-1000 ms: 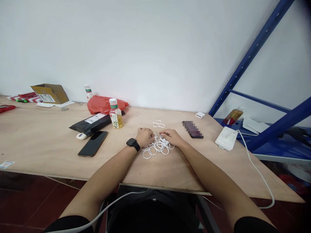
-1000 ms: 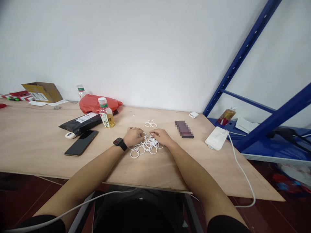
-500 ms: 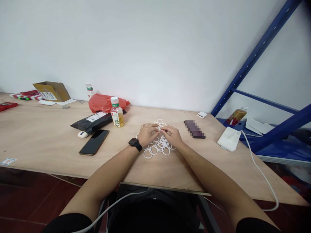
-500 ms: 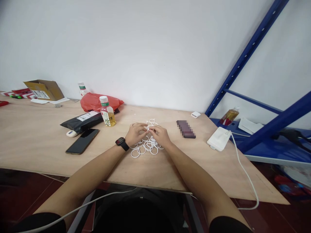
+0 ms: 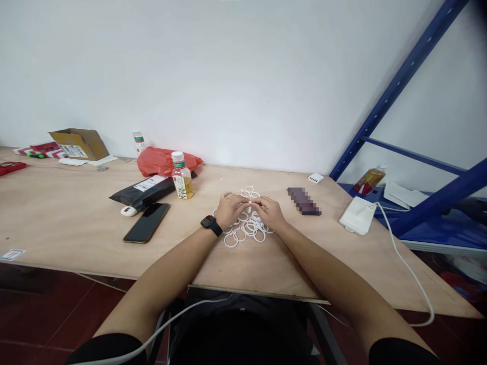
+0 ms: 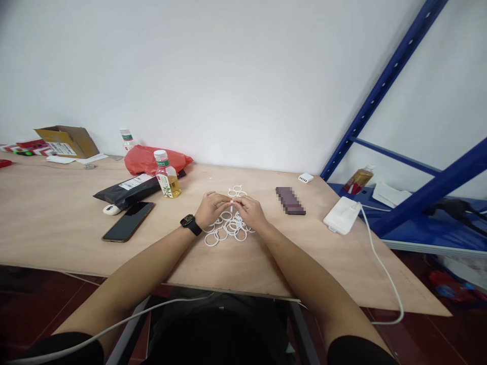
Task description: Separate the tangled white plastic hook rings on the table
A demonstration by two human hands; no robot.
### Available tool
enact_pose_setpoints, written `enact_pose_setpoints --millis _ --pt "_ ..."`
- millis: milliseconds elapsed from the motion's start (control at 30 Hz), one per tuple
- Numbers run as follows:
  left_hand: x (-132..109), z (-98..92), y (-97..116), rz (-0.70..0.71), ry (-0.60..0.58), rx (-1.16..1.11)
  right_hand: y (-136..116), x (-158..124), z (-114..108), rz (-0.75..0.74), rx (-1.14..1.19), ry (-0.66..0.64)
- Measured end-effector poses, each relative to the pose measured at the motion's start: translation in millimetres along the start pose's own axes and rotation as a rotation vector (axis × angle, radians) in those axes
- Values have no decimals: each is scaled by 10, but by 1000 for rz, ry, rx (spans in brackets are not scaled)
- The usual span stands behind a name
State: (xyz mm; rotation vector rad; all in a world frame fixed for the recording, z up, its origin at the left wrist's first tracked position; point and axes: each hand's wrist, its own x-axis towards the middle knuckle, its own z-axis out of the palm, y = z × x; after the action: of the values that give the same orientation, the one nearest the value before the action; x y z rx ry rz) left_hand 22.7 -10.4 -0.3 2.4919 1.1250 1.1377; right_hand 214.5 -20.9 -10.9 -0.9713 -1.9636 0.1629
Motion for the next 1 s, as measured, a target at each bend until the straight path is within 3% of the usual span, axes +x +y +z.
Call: enact_pose_setpoints --millis 500,767,1000 --pt "13 -93 106 39 -63 47 -85 3 -2 -10 -45 11" --pt "12 -37 64 -6 50 112 -81 16 29 20 -18 59" --pt "22 55 -30 -13 -24 46 -5 -1 68 8 -52 37"
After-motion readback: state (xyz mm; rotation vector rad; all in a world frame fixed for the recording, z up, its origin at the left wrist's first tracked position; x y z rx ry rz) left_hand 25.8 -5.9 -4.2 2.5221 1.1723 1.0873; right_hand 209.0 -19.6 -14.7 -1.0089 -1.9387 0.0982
